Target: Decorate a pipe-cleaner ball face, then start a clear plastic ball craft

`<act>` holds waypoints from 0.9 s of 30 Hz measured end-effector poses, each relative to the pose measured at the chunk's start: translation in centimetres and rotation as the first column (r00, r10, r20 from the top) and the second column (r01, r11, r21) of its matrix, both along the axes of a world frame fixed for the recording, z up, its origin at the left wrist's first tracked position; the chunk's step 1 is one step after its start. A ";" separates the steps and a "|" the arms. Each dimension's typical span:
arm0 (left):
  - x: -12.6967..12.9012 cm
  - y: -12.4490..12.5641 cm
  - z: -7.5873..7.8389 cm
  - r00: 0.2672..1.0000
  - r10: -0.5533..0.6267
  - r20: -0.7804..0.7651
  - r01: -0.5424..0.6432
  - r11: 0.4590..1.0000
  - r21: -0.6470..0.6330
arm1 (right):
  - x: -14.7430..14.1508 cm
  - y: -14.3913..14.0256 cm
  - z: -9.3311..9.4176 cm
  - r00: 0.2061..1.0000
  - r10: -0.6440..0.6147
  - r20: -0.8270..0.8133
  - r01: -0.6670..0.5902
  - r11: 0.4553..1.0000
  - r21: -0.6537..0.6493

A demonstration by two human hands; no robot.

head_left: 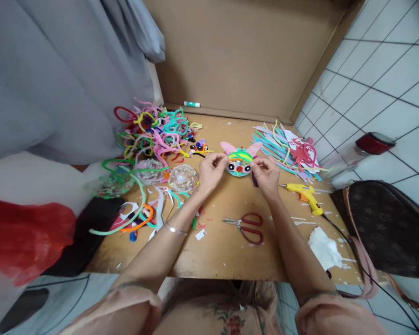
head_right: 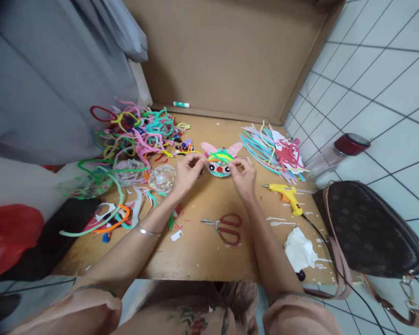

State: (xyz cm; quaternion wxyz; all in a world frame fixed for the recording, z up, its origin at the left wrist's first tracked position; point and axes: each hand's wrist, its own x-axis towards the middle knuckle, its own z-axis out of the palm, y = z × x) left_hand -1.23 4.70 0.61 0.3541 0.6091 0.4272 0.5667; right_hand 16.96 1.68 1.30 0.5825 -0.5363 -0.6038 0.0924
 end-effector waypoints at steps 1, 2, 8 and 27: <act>0.4 -0.5 0.2 0.997 -0.045 0.055 0.047 0.999 -0.022 | -0.4 -0.3 0.1 0.998 0.014 -0.061 -0.014 1.000 -0.010; 0.8 -1.0 0.3 0.989 -0.099 0.111 0.104 0.994 -0.045 | -0.8 -0.6 0.2 0.993 0.032 -0.118 -0.035 0.999 -0.023; 2.5 -1.9 0.6 0.919 -0.252 0.304 0.290 0.953 -0.084 | -2.7 -1.7 0.2 0.985 0.113 -0.130 -0.119 0.992 -0.043; -0.8 -1.1 1.8 0.847 -0.342 -0.406 0.368 0.930 -0.014 | 0.6 -1.5 0.6 0.788 -0.250 0.562 0.109 0.956 0.272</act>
